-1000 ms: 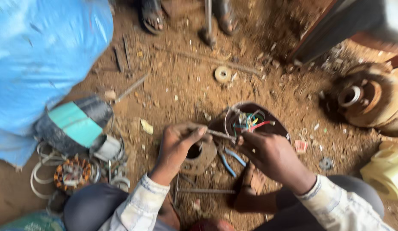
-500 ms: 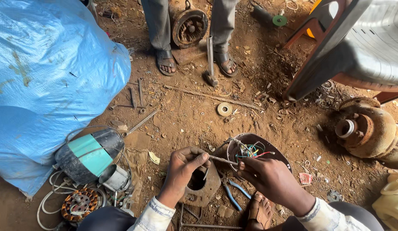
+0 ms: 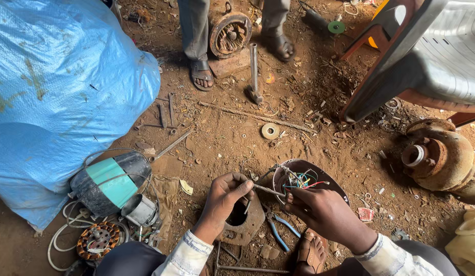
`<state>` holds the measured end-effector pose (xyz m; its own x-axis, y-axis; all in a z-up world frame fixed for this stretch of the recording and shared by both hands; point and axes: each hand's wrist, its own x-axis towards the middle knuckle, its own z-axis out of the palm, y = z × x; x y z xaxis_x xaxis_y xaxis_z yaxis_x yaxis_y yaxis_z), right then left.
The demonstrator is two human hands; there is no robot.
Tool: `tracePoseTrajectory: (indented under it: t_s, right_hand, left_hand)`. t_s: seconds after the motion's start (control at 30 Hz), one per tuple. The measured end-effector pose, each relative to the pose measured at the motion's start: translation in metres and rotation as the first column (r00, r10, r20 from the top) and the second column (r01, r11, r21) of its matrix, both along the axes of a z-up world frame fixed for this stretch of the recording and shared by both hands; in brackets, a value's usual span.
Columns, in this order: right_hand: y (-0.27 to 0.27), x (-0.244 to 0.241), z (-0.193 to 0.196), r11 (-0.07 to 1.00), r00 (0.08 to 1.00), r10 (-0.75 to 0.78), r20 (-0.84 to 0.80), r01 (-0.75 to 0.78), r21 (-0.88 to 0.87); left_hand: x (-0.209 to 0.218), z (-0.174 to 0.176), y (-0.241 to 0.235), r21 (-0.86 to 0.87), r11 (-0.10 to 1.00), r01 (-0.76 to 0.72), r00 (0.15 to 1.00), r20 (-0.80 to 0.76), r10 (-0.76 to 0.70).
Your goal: The person sits on the ground and works on an electric motor placed in a metal bowl. They use a screwdriver to adjust internal components and wires, then use an angle grinder to grind a metal rod, producing sparks. The person continues to manipulate the wires and components with their hands.
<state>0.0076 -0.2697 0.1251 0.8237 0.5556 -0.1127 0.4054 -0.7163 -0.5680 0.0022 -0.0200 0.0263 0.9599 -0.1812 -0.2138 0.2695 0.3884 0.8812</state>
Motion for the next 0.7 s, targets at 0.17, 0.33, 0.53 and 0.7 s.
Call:
tracePoseTrajectory:
  t_s: [0.17, 0.33, 0.53, 0.7]
  right_hand:
    - [-0.0014, 0.0005, -0.0034, 0.998, 0.999, -0.005, -0.044, 0.002, -0.068]
    - [-0.0028, 0.0002, -0.0031, 0.999, 1.000, 0.023, 0.003, -0.022, -0.023]
    - [-0.0027, 0.0006, -0.0054, 0.997, 0.999, -0.001, -0.054, -0.003, -0.079]
    - [-0.0036, 0.0012, -0.0055, 0.999, 1.000, 0.027, -0.001, -0.027, -0.040]
  left_hand:
    - [-0.0010, -0.0019, -0.0004, 0.021, 1.000, -0.003, 1.000, -0.001, 0.003]
    - [-0.0005, -0.0015, -0.0023, 0.049, 0.999, -0.011, 1.000, -0.028, 0.012]
    - [-0.0011, -0.0033, -0.0019, 0.031, 1.000, 0.001, 1.000, 0.008, -0.001]
    - [-0.0002, -0.0051, -0.0033, 0.064, 0.998, -0.008, 1.000, -0.014, 0.009]
